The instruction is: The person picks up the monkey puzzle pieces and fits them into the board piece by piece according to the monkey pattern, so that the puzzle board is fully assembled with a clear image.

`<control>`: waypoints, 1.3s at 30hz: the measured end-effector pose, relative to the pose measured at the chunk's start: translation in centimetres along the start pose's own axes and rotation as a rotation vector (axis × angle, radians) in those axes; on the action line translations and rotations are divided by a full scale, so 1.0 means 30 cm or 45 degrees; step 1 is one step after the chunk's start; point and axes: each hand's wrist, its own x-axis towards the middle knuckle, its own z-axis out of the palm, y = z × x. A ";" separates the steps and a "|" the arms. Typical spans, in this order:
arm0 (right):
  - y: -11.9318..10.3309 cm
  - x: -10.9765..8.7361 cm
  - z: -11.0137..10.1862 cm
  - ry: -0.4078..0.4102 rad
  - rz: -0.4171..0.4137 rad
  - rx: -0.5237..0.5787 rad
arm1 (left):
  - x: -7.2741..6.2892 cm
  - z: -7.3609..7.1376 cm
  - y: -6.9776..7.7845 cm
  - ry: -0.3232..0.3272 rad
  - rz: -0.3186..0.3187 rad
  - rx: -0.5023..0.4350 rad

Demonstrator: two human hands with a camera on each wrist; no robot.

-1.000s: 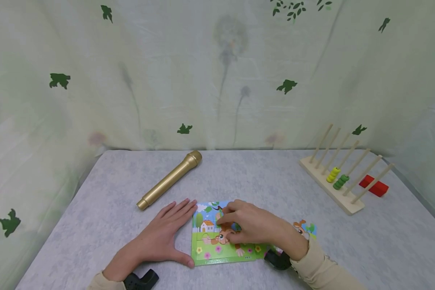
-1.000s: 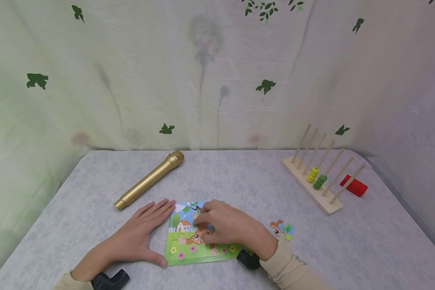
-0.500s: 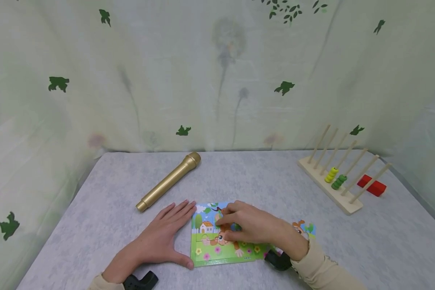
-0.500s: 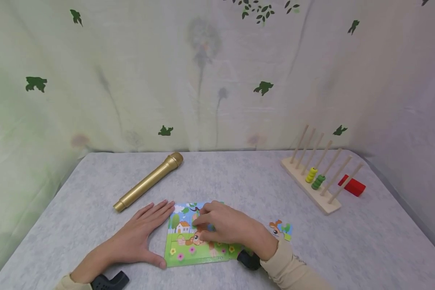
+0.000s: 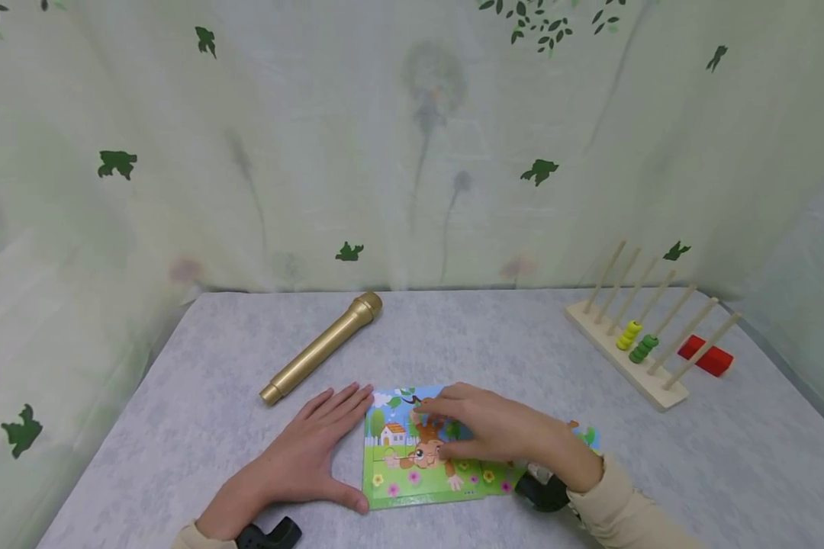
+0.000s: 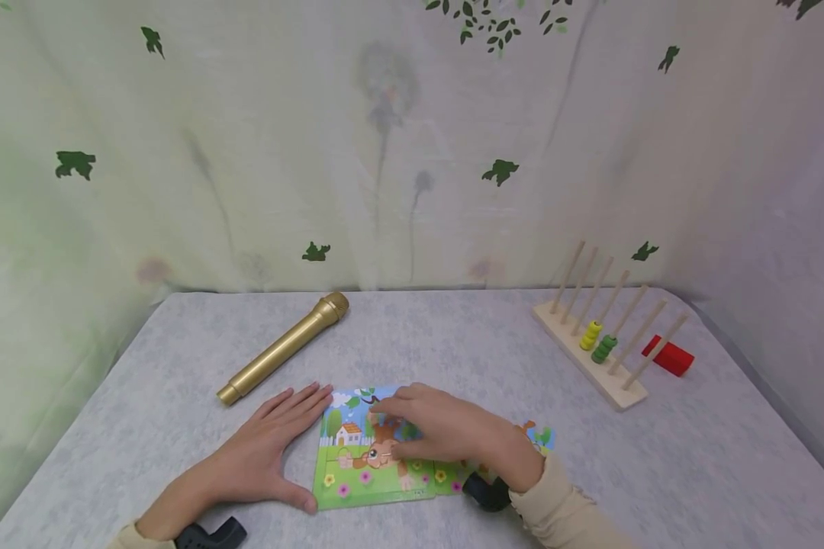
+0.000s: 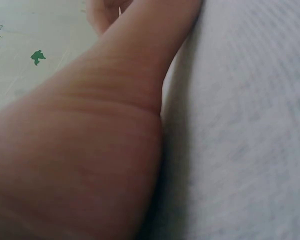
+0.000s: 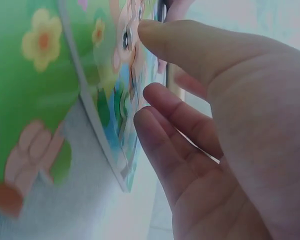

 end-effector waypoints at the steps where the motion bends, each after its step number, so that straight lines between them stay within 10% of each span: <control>1: 0.003 -0.005 -0.002 0.005 0.013 0.014 | 0.000 0.000 0.001 -0.003 -0.002 -0.003; 17: 0.026 -0.094 -0.051 0.044 0.139 0.139 | -0.001 0.002 0.003 -0.022 -0.024 -0.012; 39: 0.089 -0.226 -0.106 0.244 0.049 0.137 | 0.000 0.000 0.004 -0.028 -0.033 -0.010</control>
